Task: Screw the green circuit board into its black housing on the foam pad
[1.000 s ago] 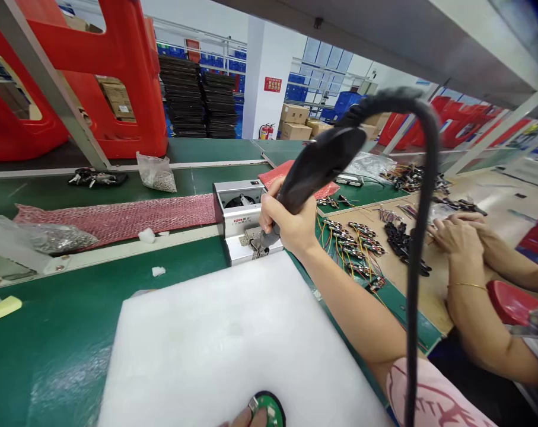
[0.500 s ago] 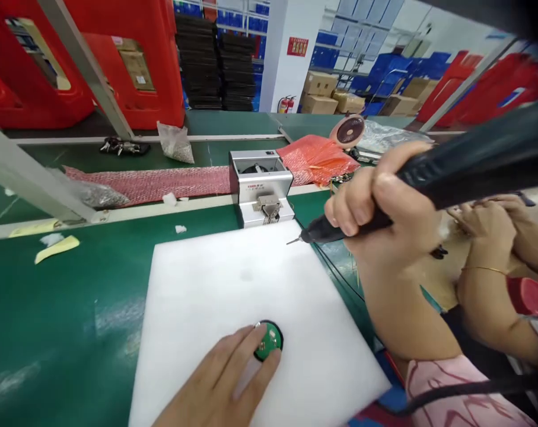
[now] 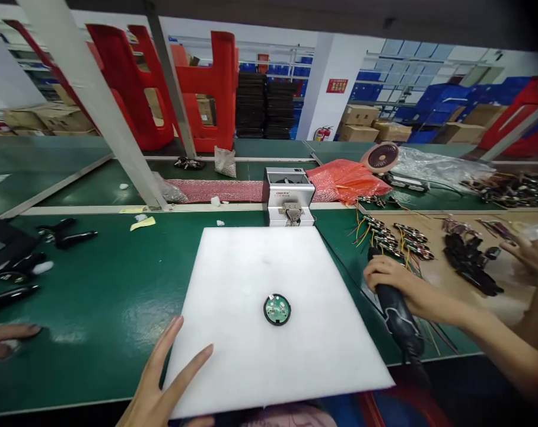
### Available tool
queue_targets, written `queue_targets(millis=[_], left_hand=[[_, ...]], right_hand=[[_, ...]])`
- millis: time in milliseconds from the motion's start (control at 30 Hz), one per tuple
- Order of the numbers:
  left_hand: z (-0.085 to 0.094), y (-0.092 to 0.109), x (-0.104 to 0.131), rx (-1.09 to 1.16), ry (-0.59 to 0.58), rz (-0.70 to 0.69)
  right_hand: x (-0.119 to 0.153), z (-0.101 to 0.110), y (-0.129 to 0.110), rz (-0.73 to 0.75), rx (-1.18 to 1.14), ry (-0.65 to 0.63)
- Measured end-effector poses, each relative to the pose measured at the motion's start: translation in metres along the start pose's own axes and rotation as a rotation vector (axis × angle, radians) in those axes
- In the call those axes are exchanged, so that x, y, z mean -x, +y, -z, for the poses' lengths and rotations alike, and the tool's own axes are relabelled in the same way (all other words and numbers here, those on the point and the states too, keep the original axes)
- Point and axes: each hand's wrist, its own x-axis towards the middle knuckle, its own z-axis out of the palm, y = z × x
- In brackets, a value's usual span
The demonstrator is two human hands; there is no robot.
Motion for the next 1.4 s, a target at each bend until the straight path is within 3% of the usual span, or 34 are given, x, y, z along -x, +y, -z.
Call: queue_targets(millis=[133,233,333,467,533,633,767,833,900,933,967,1000,1067,1100,1167,1267,1333,1400], left_hand=[[-0.013,0.001,0.002,-0.064,0.128,-0.133],[-0.014,-0.001,0.001,-0.060,0.199,-0.171],[-0.011,0.002,0.001,-0.030,0.233,-0.156],[-0.003,0.004,-0.003,0.007,0.276,-0.135],[0.004,0.002,-0.009,0.025,0.289,-0.119],[0.020,0.001,-0.020,0.073,0.281,-0.117],[0.048,0.007,-0.032,0.248,0.354,-0.107],[0.053,0.014,-0.033,0.428,0.558,-0.004],[0.043,0.027,-0.031,0.577,0.886,0.169],[0.032,0.036,-0.030,0.602,0.993,0.235],[0.017,0.047,-0.028,0.591,1.017,0.264],[0.000,0.059,-0.028,0.556,0.918,0.248],[-0.034,0.085,-0.031,0.521,0.484,0.080],[-0.049,0.096,-0.036,0.531,0.336,0.027],[-0.068,0.113,-0.050,0.662,0.126,-0.023],[-0.069,0.124,-0.074,1.314,0.037,0.170],[-0.058,0.125,-0.088,1.749,0.046,0.311],[-0.045,0.126,-0.097,1.998,0.053,0.350]], right_hand=[[0.008,-0.030,0.024,0.010,0.095,-0.032],[0.005,-0.030,0.010,-0.015,0.190,0.077],[-0.005,-0.027,-0.055,-0.056,0.277,0.322],[-0.030,-0.052,-0.165,0.090,0.336,0.106],[-0.040,-0.069,-0.193,0.100,0.437,0.059],[-0.049,-0.079,-0.199,0.087,0.544,0.065],[-0.051,-0.045,-0.192,0.118,0.532,0.077],[-0.055,-0.016,-0.196,0.087,0.505,0.084],[-0.062,0.012,-0.202,0.047,0.488,0.053],[-0.065,0.024,-0.204,0.046,0.479,0.022],[-0.068,0.034,-0.205,0.059,0.466,-0.017],[-0.071,0.042,-0.205,0.080,0.455,-0.048],[-0.076,0.053,-0.202,0.130,0.436,-0.081],[-0.078,0.057,-0.199,0.150,0.434,-0.084],[-0.081,0.063,-0.192,0.179,0.445,-0.084],[-0.084,0.069,-0.187,0.189,0.465,-0.071],[-0.085,0.071,-0.190,0.148,0.461,-0.071],[-0.084,0.070,-0.195,0.096,0.445,-0.093]])
